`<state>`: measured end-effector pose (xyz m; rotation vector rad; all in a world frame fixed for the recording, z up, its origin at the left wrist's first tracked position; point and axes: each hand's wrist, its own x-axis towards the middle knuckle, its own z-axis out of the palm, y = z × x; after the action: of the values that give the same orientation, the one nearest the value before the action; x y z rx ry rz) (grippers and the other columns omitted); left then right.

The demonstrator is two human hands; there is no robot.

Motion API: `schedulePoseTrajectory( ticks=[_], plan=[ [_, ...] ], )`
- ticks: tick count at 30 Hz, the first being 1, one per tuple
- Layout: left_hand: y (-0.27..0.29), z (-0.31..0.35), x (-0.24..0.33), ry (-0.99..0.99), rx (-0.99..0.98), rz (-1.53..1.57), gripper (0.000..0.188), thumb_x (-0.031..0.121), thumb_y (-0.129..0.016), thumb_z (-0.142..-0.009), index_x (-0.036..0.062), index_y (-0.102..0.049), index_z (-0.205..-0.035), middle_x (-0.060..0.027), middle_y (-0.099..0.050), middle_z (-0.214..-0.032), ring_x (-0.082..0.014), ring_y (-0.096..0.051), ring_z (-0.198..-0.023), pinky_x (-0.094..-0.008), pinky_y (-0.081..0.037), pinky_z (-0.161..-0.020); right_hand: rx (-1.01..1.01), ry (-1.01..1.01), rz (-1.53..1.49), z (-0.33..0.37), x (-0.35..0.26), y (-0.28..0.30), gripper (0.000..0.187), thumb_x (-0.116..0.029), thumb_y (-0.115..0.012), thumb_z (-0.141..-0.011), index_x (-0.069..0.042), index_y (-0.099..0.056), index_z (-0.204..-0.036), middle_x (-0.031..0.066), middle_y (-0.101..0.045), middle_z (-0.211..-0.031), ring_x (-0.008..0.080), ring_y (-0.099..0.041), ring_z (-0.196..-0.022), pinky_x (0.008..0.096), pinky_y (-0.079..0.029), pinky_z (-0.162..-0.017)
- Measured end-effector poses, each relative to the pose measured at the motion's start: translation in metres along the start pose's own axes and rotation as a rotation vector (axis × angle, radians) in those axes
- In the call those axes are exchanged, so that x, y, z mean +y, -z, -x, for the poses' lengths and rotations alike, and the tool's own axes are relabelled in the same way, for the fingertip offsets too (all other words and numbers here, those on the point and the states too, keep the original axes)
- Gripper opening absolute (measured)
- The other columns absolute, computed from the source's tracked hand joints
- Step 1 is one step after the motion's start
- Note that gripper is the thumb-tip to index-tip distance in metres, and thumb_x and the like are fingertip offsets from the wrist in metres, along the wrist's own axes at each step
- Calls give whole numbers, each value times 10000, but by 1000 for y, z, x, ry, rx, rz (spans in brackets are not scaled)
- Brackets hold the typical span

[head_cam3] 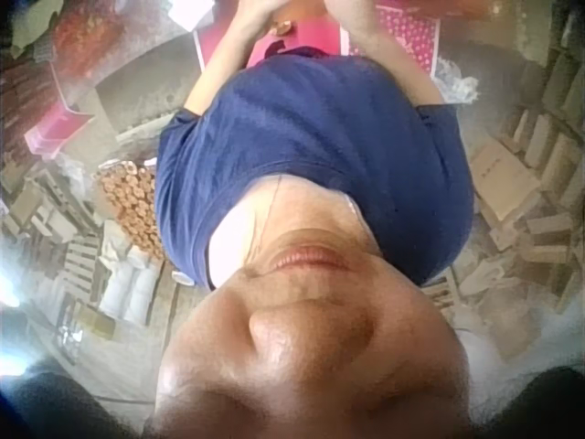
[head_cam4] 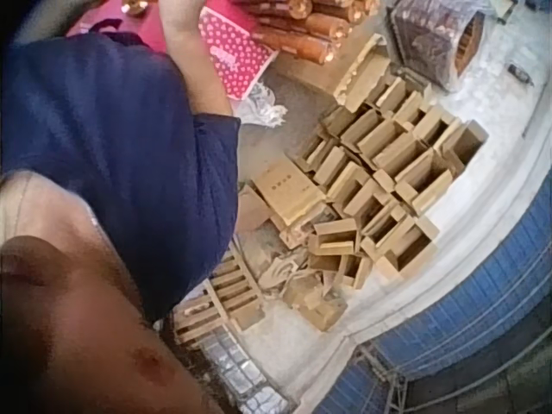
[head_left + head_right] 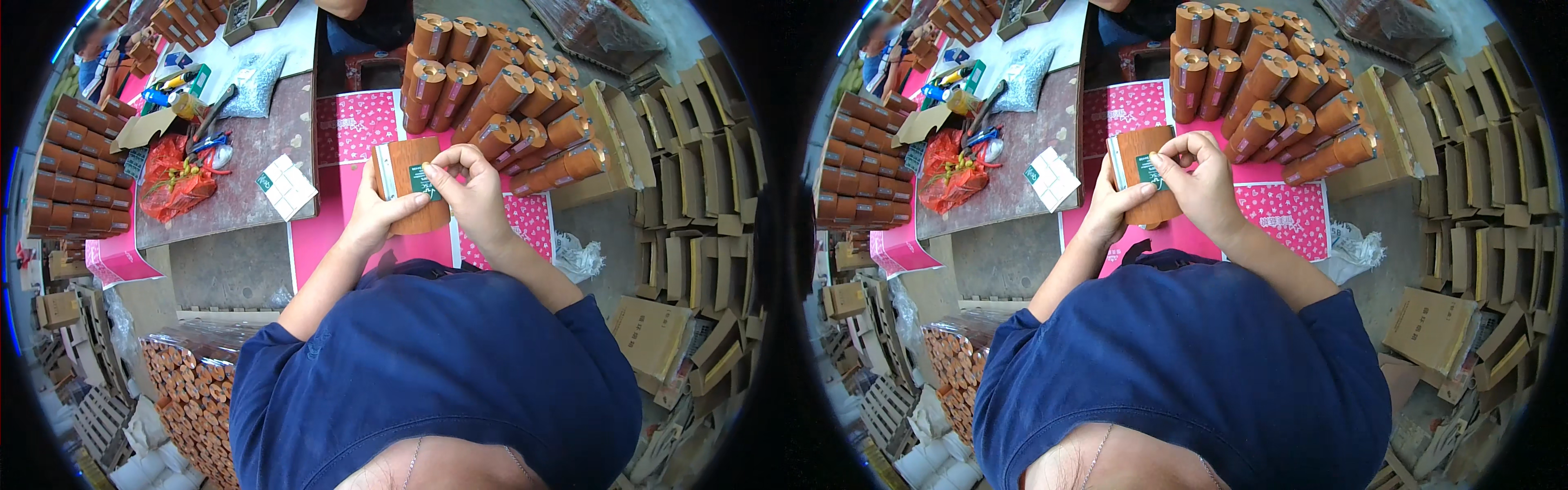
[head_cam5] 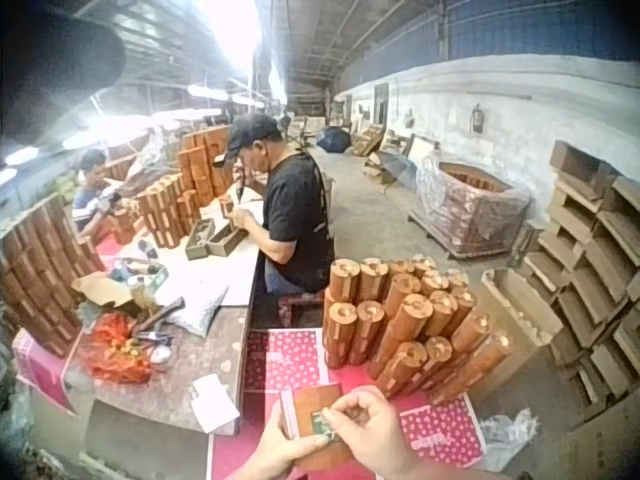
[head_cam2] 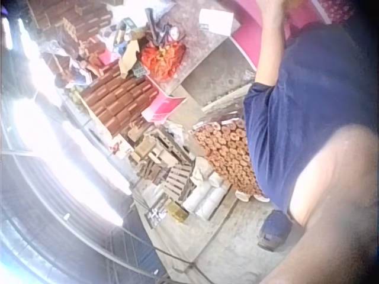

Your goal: Applying green adhesive labels to brown cylindrical furniture components and organizing them on a pallet.

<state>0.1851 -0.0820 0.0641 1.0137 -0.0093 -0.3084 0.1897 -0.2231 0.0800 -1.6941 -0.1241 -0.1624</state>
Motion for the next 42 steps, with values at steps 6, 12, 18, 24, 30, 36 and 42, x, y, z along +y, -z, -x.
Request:
schedulePoseTrajectory(
  ticks=[6,12,18,24,30,36,42],
  plan=[
    [2,0,-2,-21,-31,38,696,79,-671,-634,67,-250,-1188,-127,-447,-1055,-218,-500,-963,-363,-449,-806,143,138,34,0,4,-7,402,-167,-647,-742,-29,-410,-1037,52,-454,-877,107,-444,-763,231,-419,-621],
    [0,-2,-3,-5,-38,113,538,215,-551,-746,37,-293,-1183,-146,-468,-1067,-221,-525,-945,-350,-466,-791,-115,257,85,6,14,1,670,-277,-669,-720,-23,-275,-1198,126,-346,-1087,207,-417,-992,319,-407,-804],
    [2,-4,-10,-19,-80,4,559,409,-439,-808,7,-345,-1184,-168,-486,-1080,-244,-537,-951,-355,-468,-791,-287,112,-29,12,19,10,886,-236,-729,-650,-17,-156,-1289,155,-308,-1209,231,-322,-1157,351,-356,-903],
    [10,-11,-29,-159,-41,-228,393,245,-422,-879,49,-333,-1207,-96,-454,-1119,-154,-460,-1012,-285,-387,-856,-339,-131,-25,-4,10,21,925,-261,-764,-578,20,-208,-1262,182,-448,-1101,229,-479,-1014,321,-414,-836],
    [39,-16,-49,-88,32,-664,459,334,-466,-854,27,-400,-1188,-154,-481,-1099,-213,-460,-1029,-317,-376,-857,-480,-261,270,-7,64,33,888,-193,-769,-544,7,-285,-1261,148,-447,-1101,227,-461,-1029,303,-402,-840],
    [159,-9,-65,121,730,-556,433,218,-604,-765,58,-434,-1130,-53,-533,-900,-87,-502,-738,-208,-405,-590,-299,-368,788,16,179,9,896,-233,-745,-447,53,-317,-1181,211,-378,-1086,333,-417,-1026,360,-383,-882],
    [250,30,-52,221,976,-393,388,199,-567,-769,46,-458,-1109,-65,-533,-952,-164,-542,-774,-269,-440,-600,-245,-443,869,54,290,-20,795,-157,-736,-464,31,-338,-1125,197,-359,-1099,350,-390,-1035,391,-395,-861]
  ],
)
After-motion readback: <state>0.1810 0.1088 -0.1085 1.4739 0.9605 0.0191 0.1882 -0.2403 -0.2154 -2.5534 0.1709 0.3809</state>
